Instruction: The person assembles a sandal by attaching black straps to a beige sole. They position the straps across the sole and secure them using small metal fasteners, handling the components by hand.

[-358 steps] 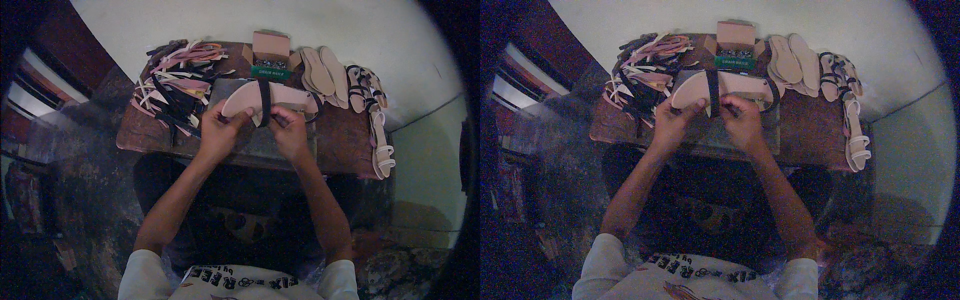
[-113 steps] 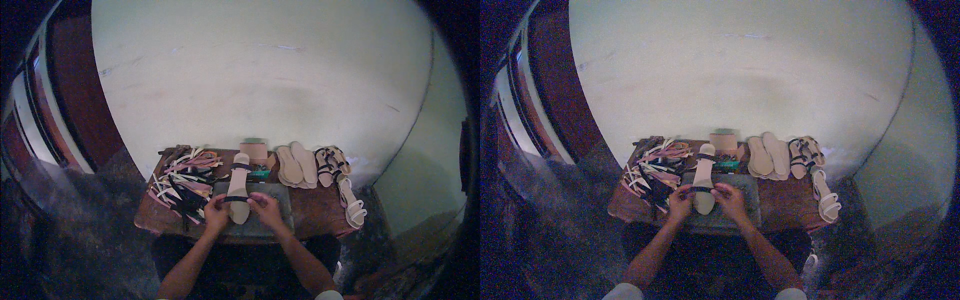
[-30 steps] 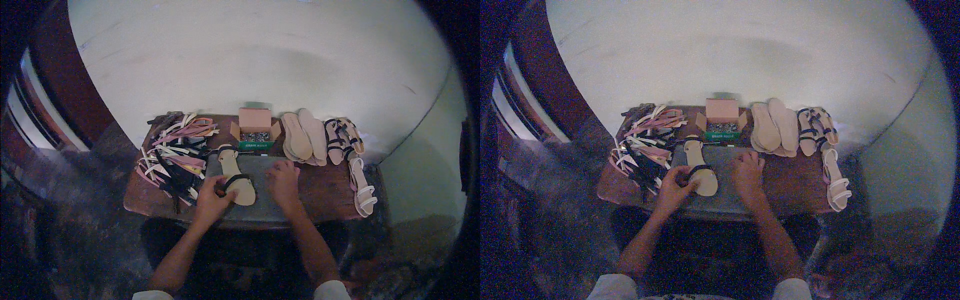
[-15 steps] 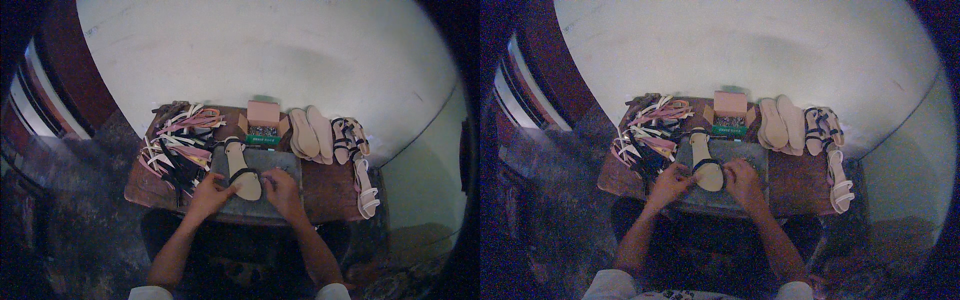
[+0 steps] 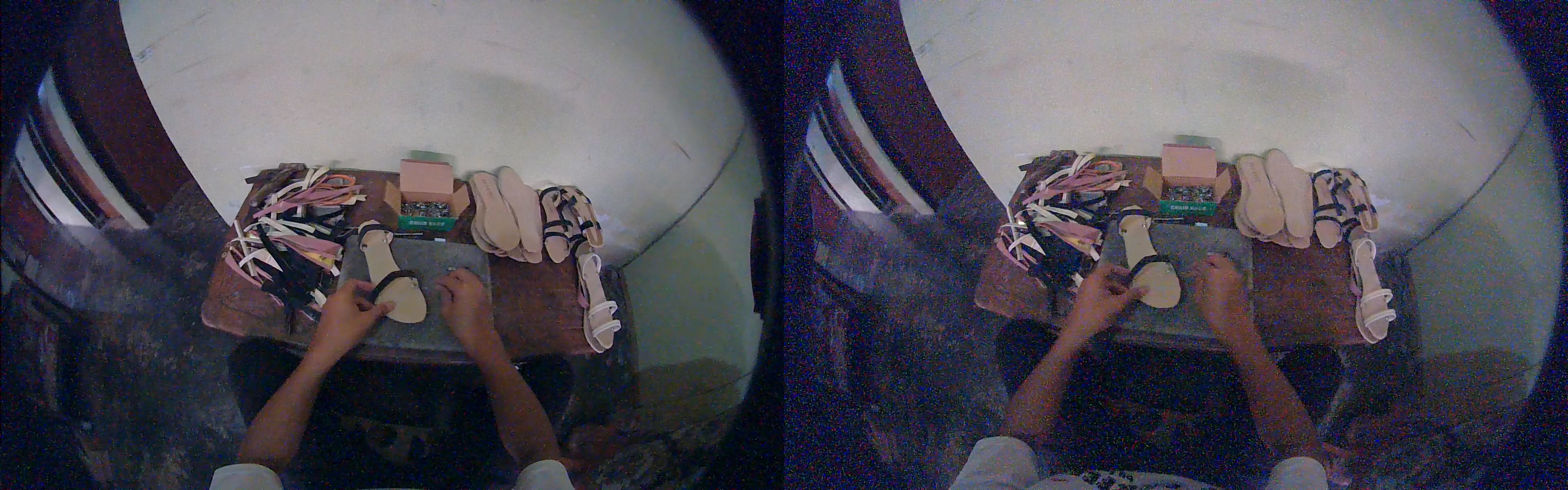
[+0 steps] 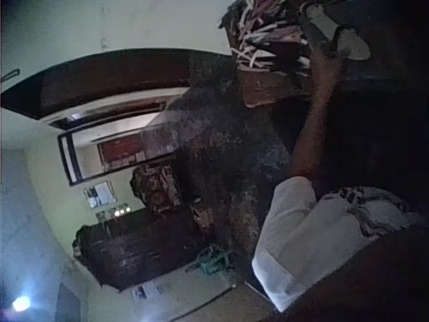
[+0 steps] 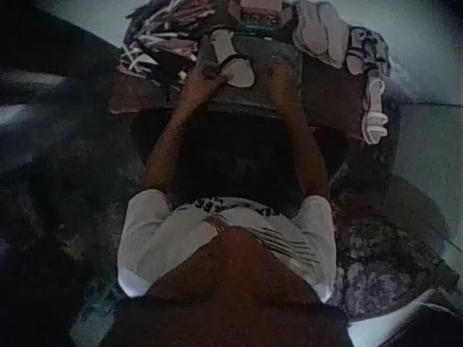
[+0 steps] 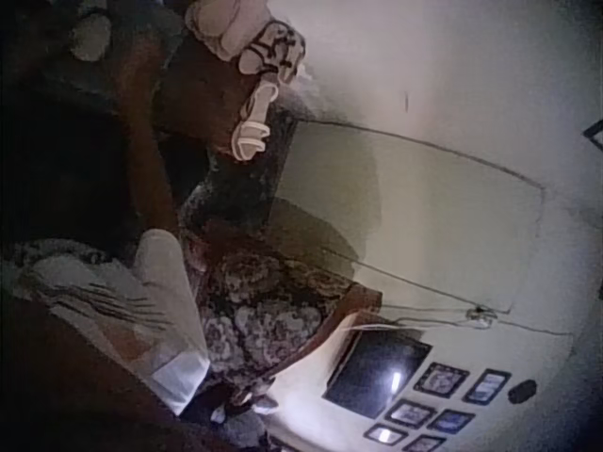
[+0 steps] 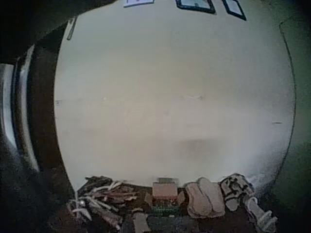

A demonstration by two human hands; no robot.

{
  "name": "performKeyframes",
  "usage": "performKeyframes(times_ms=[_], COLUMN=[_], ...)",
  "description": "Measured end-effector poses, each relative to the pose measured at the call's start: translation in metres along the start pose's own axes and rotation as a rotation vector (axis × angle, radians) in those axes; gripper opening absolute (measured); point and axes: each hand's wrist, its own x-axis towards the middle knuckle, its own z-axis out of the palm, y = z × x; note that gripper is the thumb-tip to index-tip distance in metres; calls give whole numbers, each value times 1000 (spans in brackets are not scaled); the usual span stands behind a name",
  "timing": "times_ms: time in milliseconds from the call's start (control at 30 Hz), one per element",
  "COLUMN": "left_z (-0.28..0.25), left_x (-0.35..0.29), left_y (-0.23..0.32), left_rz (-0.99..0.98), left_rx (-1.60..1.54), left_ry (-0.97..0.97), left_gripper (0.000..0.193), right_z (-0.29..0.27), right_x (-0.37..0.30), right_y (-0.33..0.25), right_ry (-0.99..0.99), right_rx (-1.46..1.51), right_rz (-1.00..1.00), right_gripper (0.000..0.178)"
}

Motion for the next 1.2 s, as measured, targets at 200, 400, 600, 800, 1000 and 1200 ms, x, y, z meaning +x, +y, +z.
performKeyframes(times_ms=[200, 400, 600, 800, 1000, 1200], left_z=[-14, -62, -114, -140, -158, -151], left_x=[-2, -4, -25, -40, -38, -31], left_y=[6, -2, -40, -68, -71, -70], left_rz=[67, 103, 115, 57, -73, -93], left_rx=[90, 89, 221, 224, 339, 467], left_ry=[19, 135, 407, 426, 450, 347], left_gripper=[60, 38, 19, 24, 25, 28], right_z=[7, -7, -6, 52, 73, 90], right_x=[-1, 2, -11, -13, -9, 9], right_y=[6, -22, -109, -153, -165, -188], right_ry=[-68, 76, 63, -156, -179, -89], right_rx=[-130, -26, 236, 161, 39, 24], right_rz=[-1, -103, -359, -414, -445, -509], right_gripper=[21, 20, 18, 33, 39, 37])
